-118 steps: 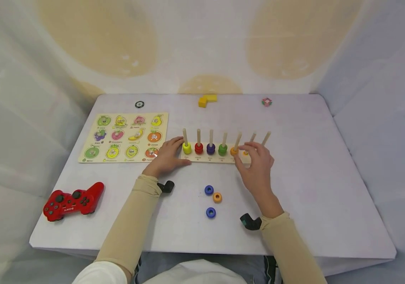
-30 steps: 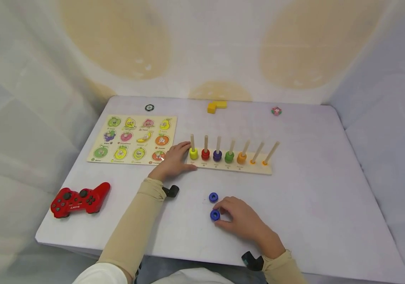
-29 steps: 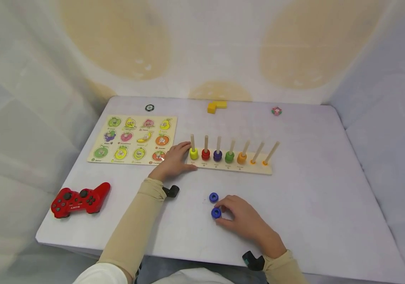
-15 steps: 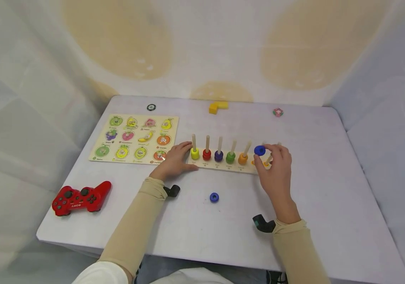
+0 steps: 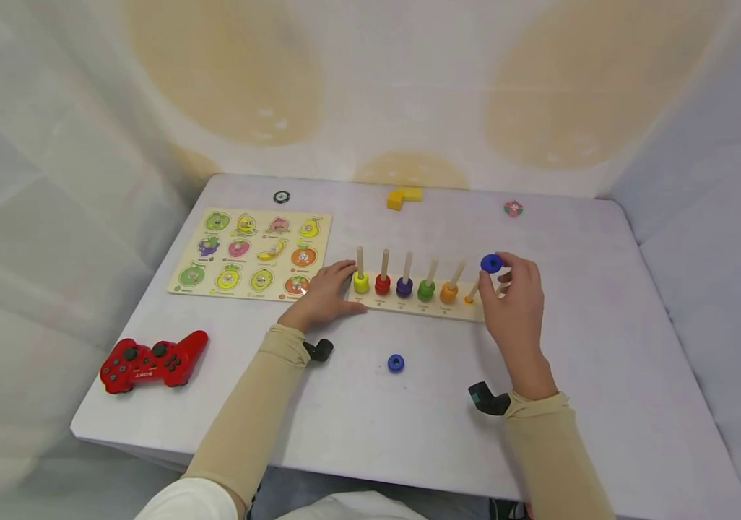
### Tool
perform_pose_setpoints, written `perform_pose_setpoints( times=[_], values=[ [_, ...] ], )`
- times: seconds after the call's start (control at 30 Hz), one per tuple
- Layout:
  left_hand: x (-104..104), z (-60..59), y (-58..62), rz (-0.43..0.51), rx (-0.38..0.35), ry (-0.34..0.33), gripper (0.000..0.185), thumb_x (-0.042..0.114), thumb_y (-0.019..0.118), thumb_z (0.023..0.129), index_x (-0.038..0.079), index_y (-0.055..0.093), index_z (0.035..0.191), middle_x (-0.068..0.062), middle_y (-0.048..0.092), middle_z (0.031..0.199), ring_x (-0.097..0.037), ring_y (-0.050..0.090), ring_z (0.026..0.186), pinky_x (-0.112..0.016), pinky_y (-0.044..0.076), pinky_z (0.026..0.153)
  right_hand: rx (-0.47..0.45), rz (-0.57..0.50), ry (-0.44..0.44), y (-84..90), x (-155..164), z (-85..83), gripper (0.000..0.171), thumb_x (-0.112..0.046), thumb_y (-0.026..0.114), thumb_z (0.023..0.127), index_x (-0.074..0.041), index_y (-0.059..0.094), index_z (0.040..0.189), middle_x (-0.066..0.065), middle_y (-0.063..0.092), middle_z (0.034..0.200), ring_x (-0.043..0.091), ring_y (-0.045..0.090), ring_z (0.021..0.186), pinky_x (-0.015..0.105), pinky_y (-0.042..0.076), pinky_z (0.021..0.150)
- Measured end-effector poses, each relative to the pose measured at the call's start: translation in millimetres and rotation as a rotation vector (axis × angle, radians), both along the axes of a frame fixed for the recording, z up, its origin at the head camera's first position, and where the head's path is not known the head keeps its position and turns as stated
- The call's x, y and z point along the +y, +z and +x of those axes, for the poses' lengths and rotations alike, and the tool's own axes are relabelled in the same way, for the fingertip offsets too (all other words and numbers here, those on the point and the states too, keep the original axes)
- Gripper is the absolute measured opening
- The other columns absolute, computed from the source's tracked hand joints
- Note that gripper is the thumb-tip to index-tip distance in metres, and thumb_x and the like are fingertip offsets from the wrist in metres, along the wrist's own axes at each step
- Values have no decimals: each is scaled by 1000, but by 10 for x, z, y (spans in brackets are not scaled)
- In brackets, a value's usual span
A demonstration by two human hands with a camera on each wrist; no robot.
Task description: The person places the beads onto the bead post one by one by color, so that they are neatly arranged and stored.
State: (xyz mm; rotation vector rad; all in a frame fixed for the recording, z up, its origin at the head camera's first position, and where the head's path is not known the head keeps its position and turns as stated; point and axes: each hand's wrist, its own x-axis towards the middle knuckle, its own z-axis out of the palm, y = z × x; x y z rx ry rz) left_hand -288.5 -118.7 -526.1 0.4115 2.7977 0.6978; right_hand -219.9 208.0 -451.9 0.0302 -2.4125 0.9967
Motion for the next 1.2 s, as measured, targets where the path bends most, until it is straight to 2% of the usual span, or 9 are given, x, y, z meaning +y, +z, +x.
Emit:
perform_pose_setpoints(
  times=[0.17, 0.37, 0.53, 0.7, 0.83, 1.0, 1.1, 1.2],
  values=[
    [6, 14, 16, 1, -5, 5, 94, 53, 81, 83, 16, 38, 158, -2, 29, 168, -32, 27, 154, -52, 24, 128, -37, 14, -11, 48, 4, -10, 41, -12, 65, 98, 6, 57, 135, 26, 60, 121, 34, 61, 93, 15, 38, 75],
    [5, 16, 7, -7, -1, 4, 94, 53, 80, 83, 17, 38, 158, -2, 29, 168, -32, 27, 154, -51, 24, 128, -85, 25, -27, 78, -6, 3, 46, -12, 65, 97, 0, 56, 141, 24, 57, 130, 32, 60, 93, 12, 37, 75],
    [1, 16, 9, -7, -4, 1, 95, 54, 81, 82, 16, 38, 158, -2, 29, 168, -32, 27, 154, -51, 24, 128, -19, 24, -19, 45, -21, 63, 41, -8, 64, 98, -1, 57, 138, 24, 54, 134, 31, 57, 92, 15, 38, 74],
    [-1, 8, 11, -12, -2, -2, 95, 55, 80, 82, 17, 38, 158, -1, 29, 168, -32, 27, 154, -51, 24, 128, 74, 8, 94, -79, -71, 170, 35, 0, 65, 94, 0, 62, 129, 23, 58, 129, 27, 60, 89, 14, 39, 73],
    [-2, 7, 13, -16, 1, -2, 95, 55, 80, 83, 17, 37, 158, -2, 29, 168, -32, 27, 154, -51, 24, 128, 68, 26, 212, -216, -157, 286, 36, 4, 69, 90, 0, 64, 126, 19, 60, 125, 22, 59, 89, 13, 42, 72],
    [-5, 8, 21, -4, 6, -2, 95, 54, 81, 82, 16, 38, 158, -2, 29, 168, -32, 27, 154, -51, 23, 128, -1, 35, 322, -351, -284, 403, 38, 2, 73, 89, -4, 65, 125, 14, 61, 123, 17, 58, 89, 20, 47, 70],
    [-8, 6, 18, -6, 5, -5, 95, 54, 81, 82, 16, 37, 158, -2, 29, 168, -32, 27, 154, -51, 23, 128, -74, 52, 381, -449, -357, 461, 37, -4, 75, 90, -8, 66, 125, 9, 62, 123, 16, 58, 90, 26, 51, 70],
    [-9, 5, 12, -9, 7, -7, 95, 54, 80, 82, 16, 37, 158, -2, 29, 168, -32, 27, 154, -51, 23, 128, -172, 114, 450, -570, -446, 520, 39, -16, 80, 89, -11, 67, 126, 6, 63, 123, 20, 60, 100, 35, 57, 79]
  ],
)
